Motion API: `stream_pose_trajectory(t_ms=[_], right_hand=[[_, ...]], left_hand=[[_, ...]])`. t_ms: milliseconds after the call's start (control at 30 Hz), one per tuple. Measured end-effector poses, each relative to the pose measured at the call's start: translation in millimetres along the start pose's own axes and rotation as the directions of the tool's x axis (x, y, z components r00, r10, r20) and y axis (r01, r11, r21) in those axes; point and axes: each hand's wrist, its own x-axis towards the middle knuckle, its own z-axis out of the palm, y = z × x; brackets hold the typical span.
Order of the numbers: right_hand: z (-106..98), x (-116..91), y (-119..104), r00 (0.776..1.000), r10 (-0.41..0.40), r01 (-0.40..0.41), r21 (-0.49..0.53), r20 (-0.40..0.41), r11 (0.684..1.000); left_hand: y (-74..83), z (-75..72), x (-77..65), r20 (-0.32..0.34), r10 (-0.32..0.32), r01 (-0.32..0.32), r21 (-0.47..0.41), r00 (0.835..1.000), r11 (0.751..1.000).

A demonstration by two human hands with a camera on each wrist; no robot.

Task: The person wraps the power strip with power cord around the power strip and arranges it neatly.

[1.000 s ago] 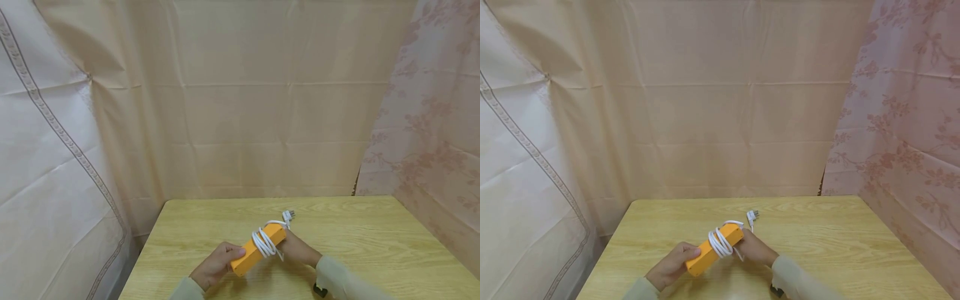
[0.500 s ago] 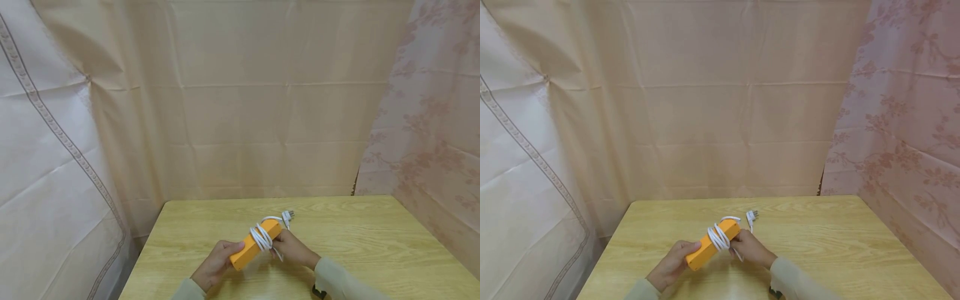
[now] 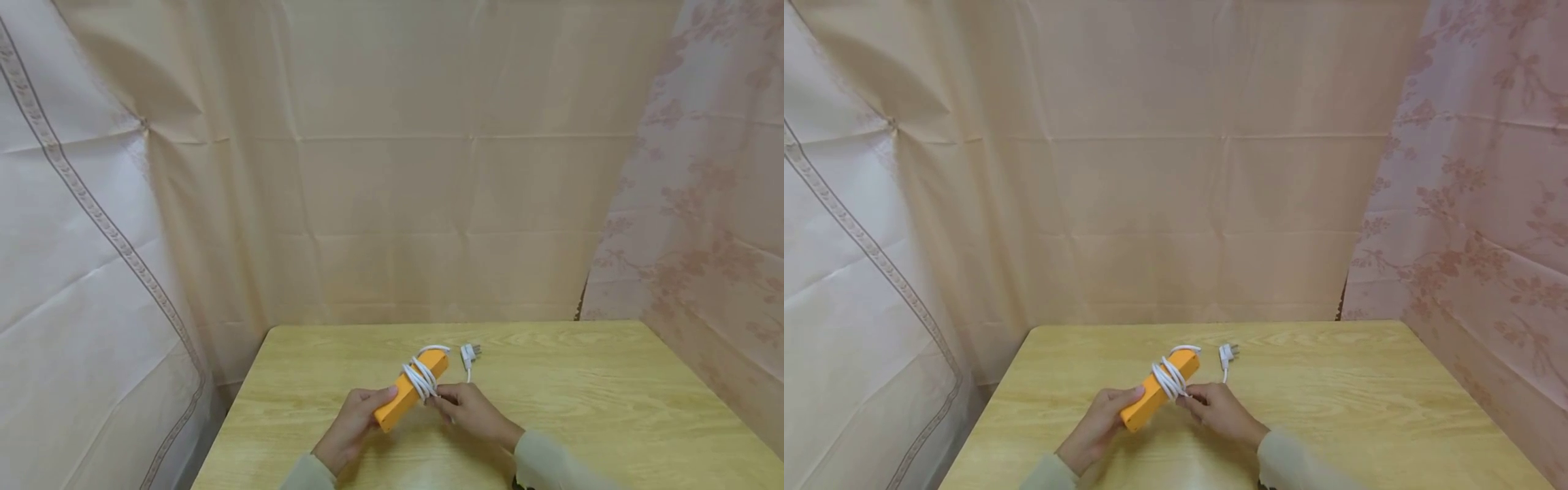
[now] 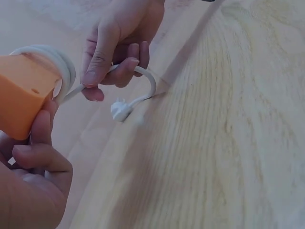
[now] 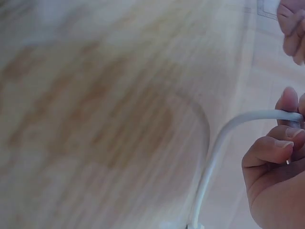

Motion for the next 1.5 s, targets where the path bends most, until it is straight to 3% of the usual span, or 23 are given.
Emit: stream_pose_trajectory(t_ms=[267, 633, 833, 1100, 1300, 1500], right_hand=[[4.1, -4.6, 0.0, 0.999, -0.046, 0.046, -0.013, 0.009, 0.999], [5.0, -5.4, 1.4, 0.996, -0.083, 0.084, -0.044, 0.024, 0.996], [-0.1, -5.2, -6.5, 0.998, -0.052, 0.056, -0.085, 0.047, 0.995], [-0.3, -2.1, -17.0, 0.995, -0.086, 0.092, -0.122, 0.056, 0.988], [-0.1, -2.8, -18.7, 0.996, -0.074, 0.081, -0.132, 0.053, 0.988], [-1.2, -0.7, -19.6, 0.993, -0.106, 0.113, -0.156, 0.052, 0.981]], left_hand=[[1.8, -4.4, 0.8, -0.079, 0.022, -0.017, 0.067, 0.997, 0.998], [3.6, -3.5, 1.2, -0.055, 0.096, -0.086, 0.162, 0.994, 0.983], [5.5, -4.7, 1.6, -0.082, 0.097, -0.075, 0.239, 0.992, 0.968], [8.1, -8.2, -0.8, -0.107, 0.116, -0.077, 0.314, 0.988, 0.946], [8.4, -11.0, -3.6, -0.102, 0.150, -0.094, 0.418, 0.983, 0.903], [10.4, -10.3, -4.1, -0.103, 0.267, -0.182, 0.501, 0.958, 0.846]])
